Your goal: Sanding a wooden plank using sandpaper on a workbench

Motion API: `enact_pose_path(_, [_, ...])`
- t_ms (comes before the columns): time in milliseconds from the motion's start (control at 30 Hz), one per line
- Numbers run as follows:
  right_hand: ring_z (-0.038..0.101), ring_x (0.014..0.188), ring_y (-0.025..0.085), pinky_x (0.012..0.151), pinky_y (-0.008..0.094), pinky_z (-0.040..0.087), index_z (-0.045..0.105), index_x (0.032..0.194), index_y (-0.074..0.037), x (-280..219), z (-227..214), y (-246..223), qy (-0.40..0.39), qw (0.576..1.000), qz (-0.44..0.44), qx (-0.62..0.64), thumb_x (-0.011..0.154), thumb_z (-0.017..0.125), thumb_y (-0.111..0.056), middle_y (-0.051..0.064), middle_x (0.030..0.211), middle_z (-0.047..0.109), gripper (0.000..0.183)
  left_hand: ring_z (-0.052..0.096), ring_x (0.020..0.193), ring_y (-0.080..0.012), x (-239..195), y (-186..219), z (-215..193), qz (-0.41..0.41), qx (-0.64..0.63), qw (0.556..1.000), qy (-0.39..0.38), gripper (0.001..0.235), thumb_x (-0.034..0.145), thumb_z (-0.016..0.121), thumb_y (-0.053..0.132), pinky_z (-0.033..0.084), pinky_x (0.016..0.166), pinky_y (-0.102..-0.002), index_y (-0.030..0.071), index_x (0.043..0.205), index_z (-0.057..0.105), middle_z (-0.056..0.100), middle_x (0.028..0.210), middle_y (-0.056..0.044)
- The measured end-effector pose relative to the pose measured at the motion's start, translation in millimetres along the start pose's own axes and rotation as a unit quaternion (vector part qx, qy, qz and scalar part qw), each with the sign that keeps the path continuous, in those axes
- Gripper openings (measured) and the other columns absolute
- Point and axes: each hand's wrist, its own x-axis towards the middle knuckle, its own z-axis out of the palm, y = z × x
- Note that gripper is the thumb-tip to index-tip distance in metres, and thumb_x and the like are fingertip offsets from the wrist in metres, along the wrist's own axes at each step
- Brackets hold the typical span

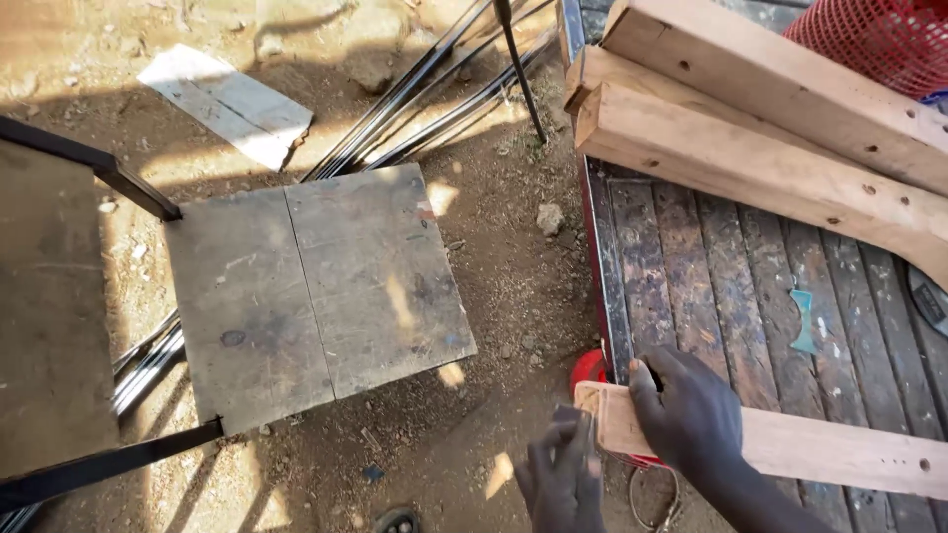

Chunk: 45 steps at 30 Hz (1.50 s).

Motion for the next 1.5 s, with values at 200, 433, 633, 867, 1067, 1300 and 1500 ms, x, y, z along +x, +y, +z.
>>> enact_pose_path(200, [0.066,0.085,0.038,0.072,0.053,0.047,0.064,0.081,-0.017,1.6,0.7,-0.3,0.014,1.000,-0.019,-0.012,0.093,0.050,-0.038,0.012,0.085,0.069,0.028,0.047,0.110,-0.0230,43.3,38.8,-14.1,0.022,-0.037,0.998,-0.055,0.047,0.099,0.047,0.032,0.037,0.095,-0.038,0.018,0.139,0.068,0.059,0.128,-0.002])
enact_pose_path(433, [0.066,0.085,0.033,0.069,0.050,0.049,0.064,0.086,-0.018,1.6,-0.3,-0.6,0.007,0.999,-0.027,-0.018,0.095,0.048,-0.041,0.008,0.086,0.070,0.029,0.046,0.107,-0.0217,24.5,33.6,-14.8,-0.012,0.032,0.998,-0.061,0.049,0.092,0.054,0.037,0.045,0.093,-0.042,0.033,0.138,0.070,0.059,0.129,0.009])
enact_pose_path(633, [0.065,0.077,0.030,0.061,0.049,0.046,0.062,0.087,-0.014,0.7,2.8,3.6,0.010,0.999,-0.042,-0.002,0.095,0.048,-0.039,0.007,0.085,0.068,0.029,0.044,0.109,-0.0265,17.2,50.4,-26.1,0.064,0.076,0.993,-0.064,0.048,0.100,0.044,0.035,0.038,0.097,-0.043,0.021,0.142,0.062,0.054,0.130,0.000])
enact_pose_path(867, [0.064,0.076,0.034,0.064,0.052,0.046,0.062,0.084,-0.015,-0.7,-1.2,2.1,0.014,0.999,-0.050,0.006,0.096,0.049,-0.037,0.008,0.082,0.067,0.028,0.045,0.101,-0.0323,28.4,69.3,-23.5,0.071,0.187,0.979,-0.041,0.050,0.098,0.049,0.034,0.040,0.087,-0.049,0.027,0.147,0.057,0.050,0.143,0.002])
enact_pose_path(1067, [0.063,0.073,0.032,0.063,0.050,0.045,0.061,0.082,-0.016,7.6,-3.8,-2.2,0.025,0.998,-0.052,0.009,0.095,0.049,-0.037,0.007,0.079,0.065,0.028,0.053,0.082,-0.0288,8.0,47.3,-12.2,0.144,0.323,0.926,0.133,0.044,0.091,0.058,0.044,0.045,0.069,-0.044,0.036,0.133,0.067,0.060,0.131,0.010])
enact_pose_path(1300, [0.066,0.075,0.033,0.063,0.051,0.047,0.064,0.087,-0.014,2.4,-3.5,-1.0,0.020,0.999,-0.049,0.003,0.095,0.050,-0.038,0.008,0.085,0.069,0.029,0.052,0.086,-0.0301,-3.7,58.3,-22.3,0.175,0.359,0.911,0.102,0.050,0.096,0.048,0.047,0.044,0.070,-0.045,0.029,0.141,0.061,0.056,0.139,0.005])
enact_pose_path(1500, [0.067,0.080,0.037,0.064,0.053,0.048,0.065,0.091,-0.013,1.1,-5.5,0.6,0.022,0.998,-0.057,-0.004,0.096,0.048,-0.039,0.010,0.090,0.071,0.031,0.051,0.096,-0.0327,32.3,76.5,-12.0,0.174,0.335,0.924,0.057,0.051,0.093,0.064,0.027,0.042,0.072,-0.047,0.022,0.143,0.060,0.053,0.133,0.001])
